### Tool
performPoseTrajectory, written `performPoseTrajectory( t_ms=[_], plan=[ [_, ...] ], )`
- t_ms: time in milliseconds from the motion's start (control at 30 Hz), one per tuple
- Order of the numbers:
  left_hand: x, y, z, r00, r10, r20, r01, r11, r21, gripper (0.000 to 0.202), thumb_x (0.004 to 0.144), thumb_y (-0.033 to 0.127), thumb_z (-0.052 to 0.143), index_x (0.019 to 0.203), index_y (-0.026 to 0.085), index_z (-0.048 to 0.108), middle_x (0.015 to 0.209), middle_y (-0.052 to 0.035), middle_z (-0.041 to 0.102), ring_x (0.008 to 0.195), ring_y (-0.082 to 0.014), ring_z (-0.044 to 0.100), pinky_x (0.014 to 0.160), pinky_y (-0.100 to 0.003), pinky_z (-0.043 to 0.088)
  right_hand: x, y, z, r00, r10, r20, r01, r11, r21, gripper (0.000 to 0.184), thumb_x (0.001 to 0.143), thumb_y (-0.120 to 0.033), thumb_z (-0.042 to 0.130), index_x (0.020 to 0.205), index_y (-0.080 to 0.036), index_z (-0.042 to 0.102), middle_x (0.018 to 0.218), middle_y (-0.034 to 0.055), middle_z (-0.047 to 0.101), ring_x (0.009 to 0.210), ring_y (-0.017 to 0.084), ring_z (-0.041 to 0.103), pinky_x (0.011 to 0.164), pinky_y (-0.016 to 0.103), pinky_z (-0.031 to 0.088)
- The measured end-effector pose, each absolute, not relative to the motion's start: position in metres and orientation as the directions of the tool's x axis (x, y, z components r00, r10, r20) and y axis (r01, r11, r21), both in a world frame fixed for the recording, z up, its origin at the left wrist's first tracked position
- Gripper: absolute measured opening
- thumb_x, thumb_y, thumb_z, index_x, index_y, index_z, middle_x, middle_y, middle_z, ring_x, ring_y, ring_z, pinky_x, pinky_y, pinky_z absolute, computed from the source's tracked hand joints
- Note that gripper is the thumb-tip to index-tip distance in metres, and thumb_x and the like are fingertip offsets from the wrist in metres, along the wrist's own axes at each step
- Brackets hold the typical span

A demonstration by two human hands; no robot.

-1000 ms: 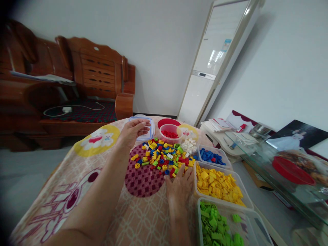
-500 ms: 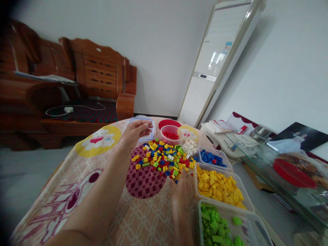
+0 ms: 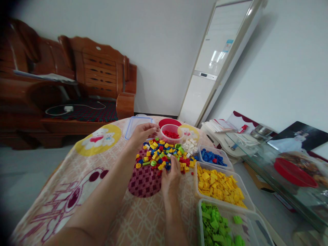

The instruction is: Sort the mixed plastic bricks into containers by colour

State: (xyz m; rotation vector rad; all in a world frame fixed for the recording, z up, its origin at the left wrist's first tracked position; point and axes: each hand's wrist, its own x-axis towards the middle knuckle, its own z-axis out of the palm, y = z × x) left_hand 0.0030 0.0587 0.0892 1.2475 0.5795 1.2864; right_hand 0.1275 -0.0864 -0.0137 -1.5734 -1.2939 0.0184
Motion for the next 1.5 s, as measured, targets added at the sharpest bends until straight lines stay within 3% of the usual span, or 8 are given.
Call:
performPoseTrajectory(
  t_ms=[167, 333, 500, 767, 900, 1033, 1233, 1500],
  plan=[
    [0.019, 0.064, 0.071, 0.430, 0.817, 0.385, 0.020, -0.435, 0.900, 0.009, 0.066, 0.022, 0.067, 0.071, 0.018, 0.073, 0.054, 0.0000, 0.064, 0.050, -0.0115, 0.056, 0.050, -0.021, 0.042, 0.142, -0.104, -0.015, 0.563, 0.673, 0.479, 0.675, -0.039, -0.737, 0.043, 0.084, -0.028, 0.045, 0.120, -0.013, 0.062, 0.116, 0.0161, 0.066, 0.103, 0.023, 0.062, 0.083, 0.034, 0.049],
    [0.034, 0.049, 0.062, 0.708, 0.680, 0.189, 0.494, -0.668, 0.556, 0.015, 0.066, 0.014, 0.064, 0.075, 0.017, 0.075, 0.069, -0.0010, 0.071, 0.067, -0.0141, 0.063, 0.061, -0.021, 0.045, 0.161, -0.117, -0.021, 0.697, 0.647, 0.308, 0.571, -0.241, -0.785, 0.041, 0.084, -0.038, 0.044, 0.102, -0.015, 0.072, 0.091, 0.0126, 0.074, 0.079, 0.024, 0.066, 0.069, 0.031, 0.046],
    [0.047, 0.032, 0.055, 0.745, 0.664, 0.057, 0.629, -0.729, 0.272, 0.029, 0.062, 0.009, 0.064, 0.086, 0.018, 0.077, 0.090, -0.0079, 0.074, 0.087, -0.0215, 0.066, 0.074, -0.027, 0.050, 0.166, -0.114, -0.021, 0.730, 0.636, 0.250, 0.514, -0.271, -0.814, 0.043, 0.082, -0.043, 0.044, 0.097, -0.015, 0.074, 0.085, 0.0113, 0.074, 0.074, 0.025, 0.065, 0.065, 0.031, 0.043],
    [0.045, 0.041, 0.049, 0.749, 0.656, 0.094, 0.588, -0.723, 0.364, 0.017, 0.064, 0.014, 0.068, 0.078, 0.015, 0.077, 0.080, -0.0072, 0.073, 0.079, -0.0204, 0.066, 0.071, -0.027, 0.049, 0.166, -0.113, -0.024, 0.713, 0.650, 0.264, 0.517, -0.233, -0.823, 0.042, 0.082, -0.043, 0.044, 0.095, -0.016, 0.073, 0.084, 0.0108, 0.073, 0.076, 0.025, 0.064, 0.065, 0.031, 0.043],
    [0.045, 0.051, 0.042, 0.660, 0.726, 0.195, 0.442, -0.584, 0.681, 0.011, 0.069, 0.023, 0.068, 0.073, 0.015, 0.074, 0.064, -0.0015, 0.068, 0.062, -0.0135, 0.061, 0.062, -0.022, 0.046, 0.166, -0.112, -0.026, 0.707, 0.647, 0.286, 0.532, -0.220, -0.818, 0.040, 0.081, -0.041, 0.045, 0.094, -0.017, 0.074, 0.084, 0.0103, 0.073, 0.077, 0.024, 0.065, 0.066, 0.031, 0.044],
    [0.052, 0.062, 0.029, 0.477, 0.862, 0.170, -0.023, -0.181, 0.983, 0.016, 0.073, 0.027, 0.067, 0.080, 0.013, 0.070, 0.057, 0.0018, 0.064, 0.051, -0.0095, 0.057, 0.058, -0.022, 0.048, 0.166, -0.110, -0.027, 0.708, 0.648, 0.282, 0.527, -0.218, -0.822, 0.038, 0.081, -0.041, 0.046, 0.092, -0.017, 0.074, 0.081, 0.0098, 0.073, 0.075, 0.024, 0.065, 0.066, 0.031, 0.044],
    [0.061, 0.068, 0.021, 0.271, 0.961, 0.061, -0.492, 0.083, 0.866, 0.030, 0.066, 0.012, 0.073, 0.095, 0.011, 0.067, 0.082, -0.0021, 0.072, 0.076, -0.0118, 0.067, 0.082, -0.027, 0.054, 0.166, -0.111, -0.028, 0.699, 0.659, 0.278, 0.530, -0.216, -0.820, 0.039, 0.082, -0.040, 0.045, 0.094, -0.017, 0.074, 0.081, 0.0093, 0.073, 0.073, 0.023, 0.065, 0.064, 0.030, 0.044],
    [0.063, 0.060, 0.032, 0.324, 0.936, 0.138, -0.478, 0.036, 0.878, 0.041, 0.068, 0.014, 0.071, 0.108, 0.011, 0.065, 0.101, -0.0101, 0.072, 0.095, -0.0180, 0.068, 0.086, -0.031, 0.054, 0.166, -0.111, -0.027, 0.693, 0.660, 0.290, 0.549, -0.223, -0.805, 0.039, 0.082, -0.038, 0.045, 0.095, -0.017, 0.074, 0.083, 0.0102, 0.074, 0.074, 0.023, 0.065, 0.066, 0.030, 0.044]
  ],
)
